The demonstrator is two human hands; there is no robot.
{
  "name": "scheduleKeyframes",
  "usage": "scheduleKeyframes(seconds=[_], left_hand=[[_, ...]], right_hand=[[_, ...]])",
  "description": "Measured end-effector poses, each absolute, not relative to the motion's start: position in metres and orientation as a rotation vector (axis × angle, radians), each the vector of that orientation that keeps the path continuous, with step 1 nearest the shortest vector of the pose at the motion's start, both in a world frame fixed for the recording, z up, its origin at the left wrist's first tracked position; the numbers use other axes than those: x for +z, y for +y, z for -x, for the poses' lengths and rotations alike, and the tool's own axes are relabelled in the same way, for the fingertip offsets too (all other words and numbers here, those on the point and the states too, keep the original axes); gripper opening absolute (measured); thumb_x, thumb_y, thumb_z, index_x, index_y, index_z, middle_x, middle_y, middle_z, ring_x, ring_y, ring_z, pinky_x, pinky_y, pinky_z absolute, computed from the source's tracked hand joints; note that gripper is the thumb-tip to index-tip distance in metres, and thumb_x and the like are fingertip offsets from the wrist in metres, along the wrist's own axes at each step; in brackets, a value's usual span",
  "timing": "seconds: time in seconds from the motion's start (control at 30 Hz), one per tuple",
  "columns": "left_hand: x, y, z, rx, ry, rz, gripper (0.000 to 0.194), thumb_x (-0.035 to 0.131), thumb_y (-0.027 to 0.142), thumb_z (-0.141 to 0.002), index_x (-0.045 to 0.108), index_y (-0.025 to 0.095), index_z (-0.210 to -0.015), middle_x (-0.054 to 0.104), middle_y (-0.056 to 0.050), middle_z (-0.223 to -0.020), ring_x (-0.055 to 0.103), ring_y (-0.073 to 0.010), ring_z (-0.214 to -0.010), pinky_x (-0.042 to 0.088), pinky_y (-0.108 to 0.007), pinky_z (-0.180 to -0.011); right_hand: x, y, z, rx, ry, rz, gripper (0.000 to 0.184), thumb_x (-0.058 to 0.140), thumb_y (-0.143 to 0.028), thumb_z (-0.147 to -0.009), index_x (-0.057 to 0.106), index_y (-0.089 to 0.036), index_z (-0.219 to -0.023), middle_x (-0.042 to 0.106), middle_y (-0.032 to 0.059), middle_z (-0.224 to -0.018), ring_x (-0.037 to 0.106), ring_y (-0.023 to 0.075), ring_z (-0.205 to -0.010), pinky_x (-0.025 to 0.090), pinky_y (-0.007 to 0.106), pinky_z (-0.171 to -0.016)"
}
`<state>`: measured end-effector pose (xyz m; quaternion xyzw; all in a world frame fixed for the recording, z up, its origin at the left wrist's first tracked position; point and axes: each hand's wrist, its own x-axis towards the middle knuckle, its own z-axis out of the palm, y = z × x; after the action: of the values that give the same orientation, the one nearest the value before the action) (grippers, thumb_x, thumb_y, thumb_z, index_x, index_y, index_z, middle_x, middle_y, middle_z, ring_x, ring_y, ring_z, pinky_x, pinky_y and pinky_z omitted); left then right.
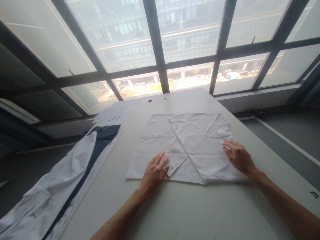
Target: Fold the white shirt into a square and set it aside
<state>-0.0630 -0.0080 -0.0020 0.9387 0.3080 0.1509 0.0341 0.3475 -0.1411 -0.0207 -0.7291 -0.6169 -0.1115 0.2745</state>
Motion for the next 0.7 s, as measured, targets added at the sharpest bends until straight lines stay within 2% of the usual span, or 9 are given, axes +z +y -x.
scheduleKeyframes(seconds=[0.23,0.47,0.7], left_hand=[[-0.005,0.007,0.073,0.554,1.128,-2.794,0.036,0.043,0.031,-0.104,0.06,0.021,-0.134,0.063,-0.01,-0.135,0.058,-0.0262,-0.124,0.049,-0.045,-0.104],[-0.007,0.025,0.087,0.486,1.039,-2.867,0.04,0.05,0.035,-0.101,0.059,0.021,-0.138,0.058,-0.011,-0.143,0.047,-0.0296,-0.138,0.041,-0.051,-0.114],[-0.019,0.016,0.095,0.45,0.981,-2.893,0.043,0.05,0.036,-0.102,0.056,0.023,-0.142,0.051,-0.011,-0.15,0.039,-0.0321,-0.143,0.039,-0.053,-0.115]], right_hand=[[-0.026,-0.143,-0.349,-0.31,-1.642,2.084,0.036,0.044,-0.034,-0.1,0.069,-0.014,-0.115,0.069,0.015,-0.124,0.062,0.0298,-0.116,0.048,0.046,-0.102],[-0.032,-0.146,-0.357,-0.231,-1.629,2.215,0.037,0.043,-0.036,-0.1,0.067,-0.016,-0.121,0.067,0.0143,-0.128,0.061,0.0297,-0.119,0.047,0.047,-0.103],[-0.03,-0.143,-0.361,-0.177,-1.622,2.208,0.038,0.043,-0.037,-0.1,0.067,-0.016,-0.121,0.067,0.0136,-0.129,0.062,0.0291,-0.118,0.047,0.045,-0.103]])
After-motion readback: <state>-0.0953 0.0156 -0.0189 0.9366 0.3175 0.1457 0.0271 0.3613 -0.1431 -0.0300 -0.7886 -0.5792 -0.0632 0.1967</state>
